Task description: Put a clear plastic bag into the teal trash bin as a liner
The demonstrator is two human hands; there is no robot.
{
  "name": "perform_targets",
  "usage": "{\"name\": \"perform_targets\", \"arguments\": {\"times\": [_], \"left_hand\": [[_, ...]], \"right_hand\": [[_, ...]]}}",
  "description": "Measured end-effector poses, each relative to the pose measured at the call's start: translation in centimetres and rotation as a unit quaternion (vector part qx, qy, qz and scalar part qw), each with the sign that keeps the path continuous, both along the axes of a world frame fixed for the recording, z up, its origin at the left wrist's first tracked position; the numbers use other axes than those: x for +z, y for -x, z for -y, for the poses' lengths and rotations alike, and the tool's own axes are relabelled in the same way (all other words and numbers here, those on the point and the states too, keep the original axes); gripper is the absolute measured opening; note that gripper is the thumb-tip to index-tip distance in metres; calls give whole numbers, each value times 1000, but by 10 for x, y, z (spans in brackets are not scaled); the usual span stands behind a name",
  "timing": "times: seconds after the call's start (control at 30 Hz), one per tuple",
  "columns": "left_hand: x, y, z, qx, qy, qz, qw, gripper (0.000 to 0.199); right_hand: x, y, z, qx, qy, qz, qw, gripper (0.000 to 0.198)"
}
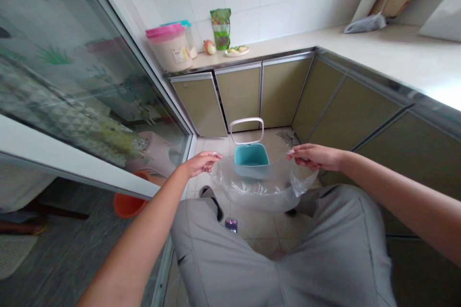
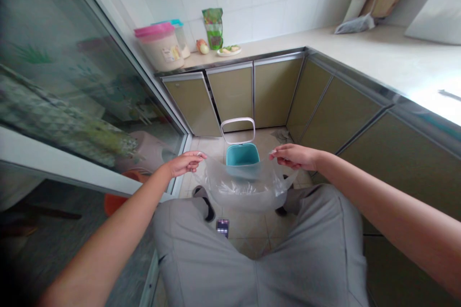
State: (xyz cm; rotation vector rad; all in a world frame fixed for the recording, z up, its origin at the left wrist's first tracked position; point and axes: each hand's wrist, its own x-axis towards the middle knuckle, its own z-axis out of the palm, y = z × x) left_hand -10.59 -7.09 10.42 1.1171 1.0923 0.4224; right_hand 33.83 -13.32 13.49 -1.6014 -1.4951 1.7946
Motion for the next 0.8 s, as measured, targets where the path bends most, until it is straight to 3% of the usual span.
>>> {"name": "perform_targets", "arguments": {"times": [0.2,0.37,0.47,0.67,0.8], "left_hand": [[36,4,-20,37,-70,-3,997,52],[44,-5,-28,88,-164,-38,982,72],[37,-11,-32,96,-222,-58,968,78],[11,-17,-38,88,-313,-126,937,76],[3,-19,-34,97,-341,-161,921,82]], "right_hand": [[47,3,-25,-30,-72,16,997,54],[67,8,-40,-49,-131,18,990,41],[64,9,-48,-54,-174,33,983,39],[39,10,-67,-97,-258,113,955,34],[27,6,-78,-121,-284,121,943,31]]}}
